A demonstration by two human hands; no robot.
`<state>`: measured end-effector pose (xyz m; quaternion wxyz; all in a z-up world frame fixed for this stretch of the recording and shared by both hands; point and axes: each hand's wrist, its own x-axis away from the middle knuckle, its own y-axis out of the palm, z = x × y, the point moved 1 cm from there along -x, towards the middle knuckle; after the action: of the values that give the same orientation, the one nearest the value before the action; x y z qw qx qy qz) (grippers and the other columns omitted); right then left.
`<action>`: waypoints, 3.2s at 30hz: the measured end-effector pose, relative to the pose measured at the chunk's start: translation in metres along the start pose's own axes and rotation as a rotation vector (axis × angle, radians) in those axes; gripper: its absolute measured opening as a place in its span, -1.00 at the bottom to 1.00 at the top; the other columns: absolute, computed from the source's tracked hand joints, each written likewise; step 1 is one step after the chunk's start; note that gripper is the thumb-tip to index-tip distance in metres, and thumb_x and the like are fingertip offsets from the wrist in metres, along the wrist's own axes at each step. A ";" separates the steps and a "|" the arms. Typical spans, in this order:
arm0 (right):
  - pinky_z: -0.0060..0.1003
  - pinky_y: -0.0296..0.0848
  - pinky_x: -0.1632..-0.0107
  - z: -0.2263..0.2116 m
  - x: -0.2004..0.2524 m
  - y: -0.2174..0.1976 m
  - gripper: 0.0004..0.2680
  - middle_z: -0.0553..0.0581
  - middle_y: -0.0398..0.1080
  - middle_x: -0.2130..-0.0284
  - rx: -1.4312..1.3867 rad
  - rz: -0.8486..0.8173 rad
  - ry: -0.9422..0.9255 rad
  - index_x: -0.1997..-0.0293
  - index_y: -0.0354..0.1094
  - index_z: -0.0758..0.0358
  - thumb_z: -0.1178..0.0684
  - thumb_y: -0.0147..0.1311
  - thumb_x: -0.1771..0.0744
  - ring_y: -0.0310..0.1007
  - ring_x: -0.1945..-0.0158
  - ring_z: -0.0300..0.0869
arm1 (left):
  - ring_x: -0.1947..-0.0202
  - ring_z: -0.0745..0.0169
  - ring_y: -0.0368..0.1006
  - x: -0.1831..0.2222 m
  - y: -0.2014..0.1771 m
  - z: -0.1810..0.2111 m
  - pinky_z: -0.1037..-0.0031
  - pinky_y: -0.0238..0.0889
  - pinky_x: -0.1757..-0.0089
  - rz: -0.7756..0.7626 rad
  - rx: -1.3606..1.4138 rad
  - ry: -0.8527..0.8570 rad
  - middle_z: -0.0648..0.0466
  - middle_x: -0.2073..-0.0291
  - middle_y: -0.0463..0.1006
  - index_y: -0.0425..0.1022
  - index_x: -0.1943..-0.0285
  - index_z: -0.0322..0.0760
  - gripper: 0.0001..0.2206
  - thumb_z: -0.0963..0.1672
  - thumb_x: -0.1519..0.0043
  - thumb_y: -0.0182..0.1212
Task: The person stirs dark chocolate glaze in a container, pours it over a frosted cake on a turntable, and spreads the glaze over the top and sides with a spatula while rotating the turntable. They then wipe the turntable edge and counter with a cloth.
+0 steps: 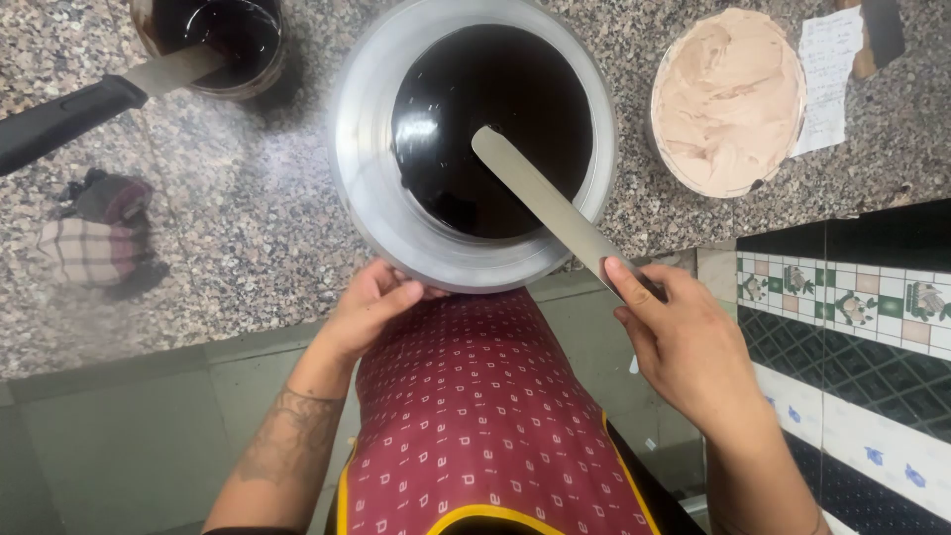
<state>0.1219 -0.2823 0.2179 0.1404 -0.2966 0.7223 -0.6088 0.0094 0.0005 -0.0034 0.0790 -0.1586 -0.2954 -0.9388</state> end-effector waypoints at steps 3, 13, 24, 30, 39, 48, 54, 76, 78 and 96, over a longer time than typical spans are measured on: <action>-0.08 0.45 0.16 -0.001 0.001 0.000 -0.59 0.23 0.43 0.07 0.009 0.013 0.000 -0.33 0.32 -0.13 0.09 0.16 -0.31 0.46 0.20 0.09 | -0.05 0.17 0.55 0.000 0.001 0.007 0.27 0.40 -0.12 -0.121 0.043 0.018 0.02 -0.03 0.60 0.35 -0.24 -0.38 -0.48 -0.02 -0.18 0.35; -0.09 0.44 0.17 -0.005 0.000 0.001 -0.58 0.22 0.43 0.09 0.007 0.023 -0.013 -0.34 0.32 -0.12 0.09 0.18 -0.29 0.45 0.23 0.07 | 0.02 0.08 0.55 0.001 -0.001 -0.004 0.25 0.41 -0.11 -0.114 0.018 0.033 -0.06 0.04 0.62 0.36 -0.21 -0.42 -0.49 0.01 -0.23 0.35; -0.09 0.45 0.17 -0.009 -0.001 -0.001 -0.59 0.20 0.45 0.11 0.007 0.015 0.001 -0.32 0.34 -0.12 0.09 0.19 -0.29 0.46 0.22 0.07 | -0.03 0.21 0.46 -0.003 -0.018 -0.002 0.32 0.35 -0.07 0.129 0.190 0.198 0.02 -0.06 0.53 0.32 -0.29 -0.33 -0.49 0.04 -0.29 0.30; -0.11 0.46 0.17 -0.008 0.001 0.000 -0.60 0.23 0.44 0.07 0.007 0.010 0.002 -0.30 0.35 -0.13 0.07 0.20 -0.29 0.48 0.20 0.06 | 0.00 0.20 0.52 0.000 -0.005 0.008 0.36 0.40 -0.05 -0.063 0.011 0.036 0.04 -0.02 0.58 0.38 -0.22 -0.28 -0.49 0.07 -0.22 0.29; -0.11 0.47 0.16 -0.007 0.004 0.005 -0.60 0.23 0.45 0.06 0.003 0.018 -0.027 -0.29 0.36 -0.15 0.05 0.21 -0.29 0.48 0.14 0.07 | 0.02 0.22 0.45 -0.003 -0.011 -0.009 0.36 0.35 -0.01 0.166 0.194 0.218 -0.01 -0.01 0.51 0.33 -0.29 -0.33 -0.50 0.07 -0.36 0.27; -0.10 0.45 0.08 -0.008 0.011 0.009 -0.62 0.22 0.44 0.06 -0.098 -0.006 -0.111 -0.29 0.36 -0.08 0.08 0.18 -0.30 0.46 0.06 0.06 | -0.03 0.12 0.54 -0.001 0.002 -0.010 0.26 0.45 -0.05 -0.033 0.138 0.110 -0.07 -0.04 0.58 0.31 -0.22 -0.40 -0.48 0.08 -0.30 0.17; -0.28 0.50 0.08 -0.008 0.014 -0.009 -0.61 0.15 0.49 -0.02 -0.510 -0.193 -0.150 -0.28 0.37 0.01 0.17 0.17 -0.29 0.53 0.04 -0.10 | -0.06 0.16 0.49 -0.007 -0.011 0.014 0.28 0.40 -0.07 0.179 0.314 0.295 -0.02 -0.04 0.58 0.32 -0.27 -0.34 -0.54 0.07 -0.41 0.12; -0.23 0.60 0.06 -0.099 -0.086 -0.143 -0.79 0.44 0.44 0.17 0.136 0.005 0.488 -0.25 0.19 0.39 0.14 -0.08 -0.47 0.60 0.16 -0.03 | 0.05 0.34 0.57 -0.026 0.007 -0.021 0.48 0.43 -0.01 -0.172 0.265 0.253 0.01 0.06 0.65 0.42 -0.18 -0.39 -0.70 -0.18 -0.28 0.25; -0.23 0.59 0.09 -0.106 -0.088 -0.140 -0.78 0.43 0.46 0.18 0.242 -0.078 0.375 -0.28 0.19 0.38 0.15 -0.15 -0.48 0.61 0.19 -0.03 | 0.04 0.34 0.57 -0.030 0.010 -0.027 0.47 0.43 -0.02 -0.173 0.288 0.240 0.00 0.06 0.66 0.43 -0.17 -0.41 -0.71 -0.17 -0.30 0.24; -0.11 0.54 0.44 -0.194 -0.097 -0.076 -0.58 0.43 0.43 0.53 0.159 -0.228 0.618 -0.22 0.21 0.49 -0.19 -0.22 -0.44 0.60 0.61 0.04 | 0.19 0.30 0.66 -0.022 -0.005 -0.006 0.43 0.48 0.06 -0.214 0.075 0.163 0.03 0.19 0.72 0.43 -0.18 -0.26 -0.67 -0.08 -0.27 0.22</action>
<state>0.1084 -0.0760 0.3183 -0.1316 -0.1652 0.6432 -0.7360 0.0276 0.0020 -0.0183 0.0081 -0.0461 -0.3381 -0.9399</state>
